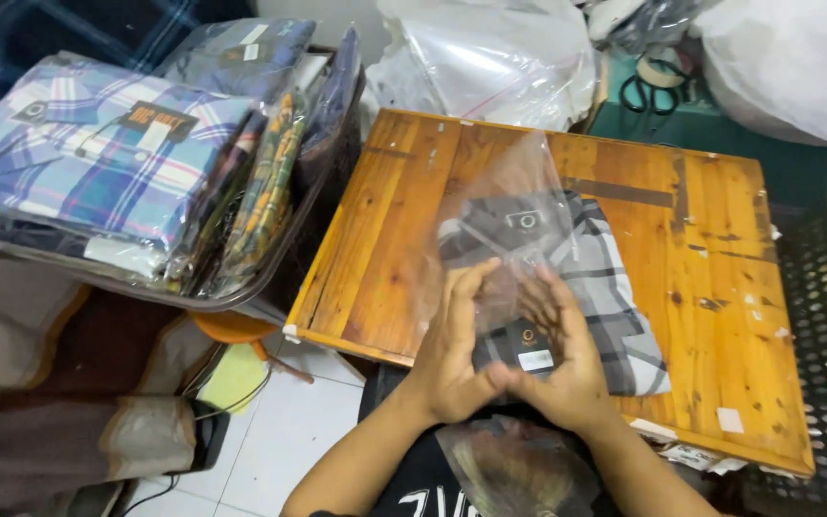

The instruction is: The person folds a gray plaid shirt on a wooden table, aligns the edges, and folds it into a compact rectangle. They then place the folded shirt into a clear plastic bag, smooth the bag, and set it aside.

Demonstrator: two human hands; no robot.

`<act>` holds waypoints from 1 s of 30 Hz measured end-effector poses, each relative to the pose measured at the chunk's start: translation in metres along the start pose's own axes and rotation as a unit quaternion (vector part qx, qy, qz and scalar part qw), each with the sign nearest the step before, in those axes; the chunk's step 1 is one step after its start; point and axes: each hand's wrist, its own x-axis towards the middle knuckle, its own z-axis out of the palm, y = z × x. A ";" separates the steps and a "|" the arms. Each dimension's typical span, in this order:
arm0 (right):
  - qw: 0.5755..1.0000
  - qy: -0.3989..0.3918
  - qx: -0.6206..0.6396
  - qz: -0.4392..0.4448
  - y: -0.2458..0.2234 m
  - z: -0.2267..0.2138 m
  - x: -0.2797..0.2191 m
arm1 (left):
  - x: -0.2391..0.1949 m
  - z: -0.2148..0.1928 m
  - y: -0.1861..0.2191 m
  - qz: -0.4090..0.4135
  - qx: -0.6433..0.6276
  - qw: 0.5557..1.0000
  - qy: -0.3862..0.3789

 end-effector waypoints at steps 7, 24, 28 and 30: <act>0.981 0.169 -0.097 0.008 0.011 -0.022 0.002 | 0.001 0.009 -0.025 -0.109 -0.142 0.979 0.097; 0.949 0.189 -0.251 -0.036 0.017 -0.086 0.115 | -0.011 -0.065 -0.038 -0.165 -0.122 0.947 0.246; 0.935 0.227 -0.266 -0.065 0.052 -0.094 0.149 | -0.015 -0.079 -0.048 -0.128 -0.052 0.934 0.331; 0.907 0.243 -0.330 -0.102 0.061 -0.089 0.156 | -0.018 -0.078 -0.048 -0.119 -0.025 0.927 0.356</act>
